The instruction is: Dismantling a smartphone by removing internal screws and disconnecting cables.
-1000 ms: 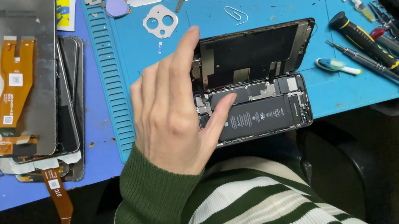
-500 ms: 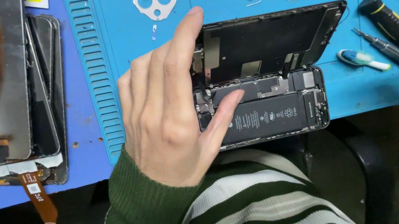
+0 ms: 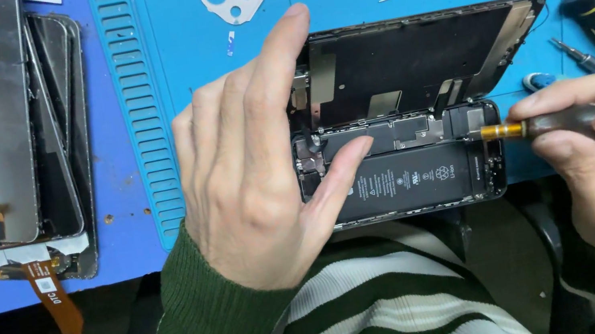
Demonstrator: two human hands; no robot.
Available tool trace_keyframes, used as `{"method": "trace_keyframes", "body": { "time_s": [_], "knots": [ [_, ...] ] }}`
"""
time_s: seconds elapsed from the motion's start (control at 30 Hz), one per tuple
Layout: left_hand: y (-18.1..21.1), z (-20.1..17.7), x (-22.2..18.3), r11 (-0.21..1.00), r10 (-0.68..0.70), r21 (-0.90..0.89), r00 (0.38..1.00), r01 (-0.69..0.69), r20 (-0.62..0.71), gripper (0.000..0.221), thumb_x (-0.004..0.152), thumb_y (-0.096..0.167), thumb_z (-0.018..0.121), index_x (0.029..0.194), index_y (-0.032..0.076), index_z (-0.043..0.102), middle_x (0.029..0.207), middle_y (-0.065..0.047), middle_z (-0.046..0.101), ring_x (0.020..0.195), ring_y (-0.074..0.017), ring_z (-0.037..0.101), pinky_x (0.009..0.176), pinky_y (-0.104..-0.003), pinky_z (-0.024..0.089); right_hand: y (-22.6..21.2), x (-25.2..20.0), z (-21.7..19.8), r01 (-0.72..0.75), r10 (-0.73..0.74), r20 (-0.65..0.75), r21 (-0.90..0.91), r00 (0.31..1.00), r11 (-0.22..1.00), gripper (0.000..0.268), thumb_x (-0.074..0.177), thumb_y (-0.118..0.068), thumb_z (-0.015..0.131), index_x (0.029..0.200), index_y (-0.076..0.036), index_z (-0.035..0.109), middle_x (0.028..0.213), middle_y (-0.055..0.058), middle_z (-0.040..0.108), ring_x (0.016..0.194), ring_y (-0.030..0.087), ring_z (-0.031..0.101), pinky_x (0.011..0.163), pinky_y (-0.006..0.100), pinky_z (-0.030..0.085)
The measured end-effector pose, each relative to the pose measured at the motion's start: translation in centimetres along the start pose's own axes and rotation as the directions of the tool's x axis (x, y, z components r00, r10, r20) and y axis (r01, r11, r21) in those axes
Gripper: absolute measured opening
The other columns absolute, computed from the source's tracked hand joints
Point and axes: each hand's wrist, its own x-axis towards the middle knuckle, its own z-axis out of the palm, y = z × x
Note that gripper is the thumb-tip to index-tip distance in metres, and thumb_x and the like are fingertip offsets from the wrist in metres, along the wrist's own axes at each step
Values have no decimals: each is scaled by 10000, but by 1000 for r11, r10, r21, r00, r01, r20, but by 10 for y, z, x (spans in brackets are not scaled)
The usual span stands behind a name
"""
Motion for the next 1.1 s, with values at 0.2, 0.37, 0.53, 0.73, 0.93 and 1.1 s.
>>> {"method": "trace_keyframes", "body": {
  "time_s": [0.2,0.37,0.53,0.73,0.93,1.1],
  "knots": [
    [0,0,0,1000,-2,7,1000,2,2,733,1054,361,869,1515,21,411,1475,-99,646,1194,-297,640,997,-394,447,-2,-2,8,0,3,-54,63,999,998,429,1048,107,593,1289,9,251,1108,361,544,1065,449,693,1126,540,567],
    [0,-1,0,1000,3,0,1000,-3,5,725,1059,359,861,1511,16,410,1494,-97,626,1200,-299,641,1021,-396,448,1,-3,3,6,-6,-21,10,1000,1000,395,1068,74,563,1277,15,233,1133,405,593,1064,452,681,1122,522,537],
    [1,-1,0,1000,-17,-13,1000,17,5,730,1046,342,855,1528,36,400,1415,-92,670,1182,-291,624,999,-387,438,21,-14,-11,34,-34,-5,-75,999,997,327,1159,29,487,1383,2,251,1221,383,599,1112,456,650,1127,530,523],
    [1,-1,0,1000,-11,-9,1000,11,1,707,1062,349,832,1524,31,403,1419,-97,664,1181,-298,622,1007,-389,439,24,-11,-11,55,-55,5,-41,998,998,368,1133,37,509,1397,-1,257,1180,367,596,1096,459,668,1131,534,549],
    [-1,1,-2,1000,-10,8,1000,10,-2,760,1053,376,884,1540,46,402,1376,-97,679,1160,-296,615,972,-388,437,-6,-1,3,-28,28,-10,-15,1000,1000,410,1082,76,585,1299,9,243,1157,383,605,1119,444,680,1141,513,536],
    [0,0,-1,1000,-11,2,1000,11,0,777,1030,353,911,1528,40,404,1436,-98,662,1187,-302,627,997,-395,441,-3,0,6,-1,1,-29,5,1000,1000,426,1055,84,604,1288,32,252,1128,396,595,1077,447,692,1131,519,546]
  ]
}}
